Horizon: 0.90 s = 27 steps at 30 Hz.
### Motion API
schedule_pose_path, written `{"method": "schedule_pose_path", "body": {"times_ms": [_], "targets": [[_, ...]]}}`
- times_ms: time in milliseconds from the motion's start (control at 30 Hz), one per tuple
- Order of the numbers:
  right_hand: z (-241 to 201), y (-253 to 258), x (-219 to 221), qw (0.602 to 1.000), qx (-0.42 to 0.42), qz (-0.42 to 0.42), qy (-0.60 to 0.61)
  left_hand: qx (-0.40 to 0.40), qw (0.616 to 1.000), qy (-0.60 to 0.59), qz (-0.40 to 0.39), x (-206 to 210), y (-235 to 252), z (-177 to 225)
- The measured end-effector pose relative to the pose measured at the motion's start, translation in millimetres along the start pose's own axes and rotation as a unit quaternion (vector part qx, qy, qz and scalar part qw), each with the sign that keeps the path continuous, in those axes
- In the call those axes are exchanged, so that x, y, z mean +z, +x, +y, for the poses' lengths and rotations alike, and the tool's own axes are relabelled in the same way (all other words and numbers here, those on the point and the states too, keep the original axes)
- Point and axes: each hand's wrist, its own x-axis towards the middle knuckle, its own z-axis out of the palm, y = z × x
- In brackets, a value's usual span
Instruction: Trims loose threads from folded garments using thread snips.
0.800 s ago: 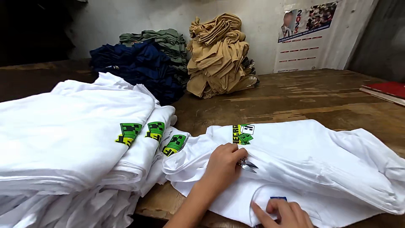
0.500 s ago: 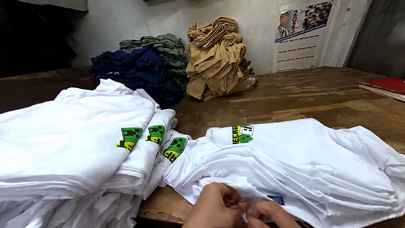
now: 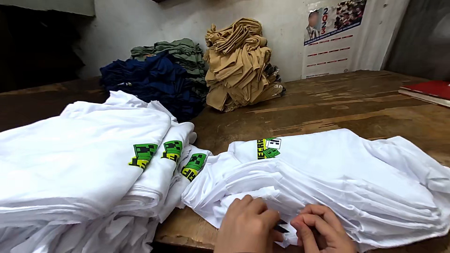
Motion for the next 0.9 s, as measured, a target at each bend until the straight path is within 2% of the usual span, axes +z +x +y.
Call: {"method": "schedule_pose_path", "body": {"times_ms": [100, 167, 233, 300, 367, 433, 467, 533, 600, 667, 733, 800, 867, 900], "targets": [[1, 1, 1, 1.0, -0.007, 0.012, 0.01, 0.02, 0.999, 0.044, 0.0, 10, 4, 2], [3, -1, -4, 0.998, -0.014, 0.012, 0.056, 0.009, 0.999, 0.028, -0.025, 10, 4, -1], [10, -4, -15, 0.993, -0.045, -0.027, 0.102, -0.02, 0.999, -0.002, -0.044, 13, 4, -10], [17, -8, -26, 0.986, -0.095, -0.088, 0.106, -0.046, 0.998, -0.022, 0.039, 28, 8, -29], [13, -12, -31, 0.983, -0.123, -0.135, -0.02, -0.066, 0.984, -0.023, 0.163, 39, 20, -45], [-1, -12, -29, 0.947, -0.122, -0.181, -0.235, -0.046, 0.969, -0.01, 0.244, 53, 34, -58], [-6, -10, -25, 0.92, -0.11, -0.218, -0.306, -0.03, 0.968, -0.014, 0.249, 60, 40, -63], [-10, -6, -17, 0.896, -0.093, -0.261, -0.347, -0.008, 0.973, -0.024, 0.228, 72, 49, -72], [-11, 1, -15, 0.912, -0.108, -0.277, -0.282, -0.008, 0.978, -0.046, 0.205, 72, 53, -77], [-11, 9, -17, 0.939, -0.105, -0.286, -0.159, -0.027, 0.981, -0.094, 0.169, 64, 50, -79], [-9, 12, -20, 0.96, -0.109, -0.223, -0.128, -0.035, 0.978, -0.154, 0.136, 56, 43, -81], [-8, 15, -28, 0.95, -0.126, -0.182, -0.219, -0.017, 0.971, -0.2, 0.128, 51, 35, -84], [-5, 12, -30, 0.913, -0.149, -0.221, -0.309, 0.011, 0.968, -0.205, 0.143, 52, 28, -89], [-1, 6, -30, 0.905, -0.172, -0.225, -0.318, 0.022, 0.969, -0.194, 0.153, 54, 24, -90]]}}
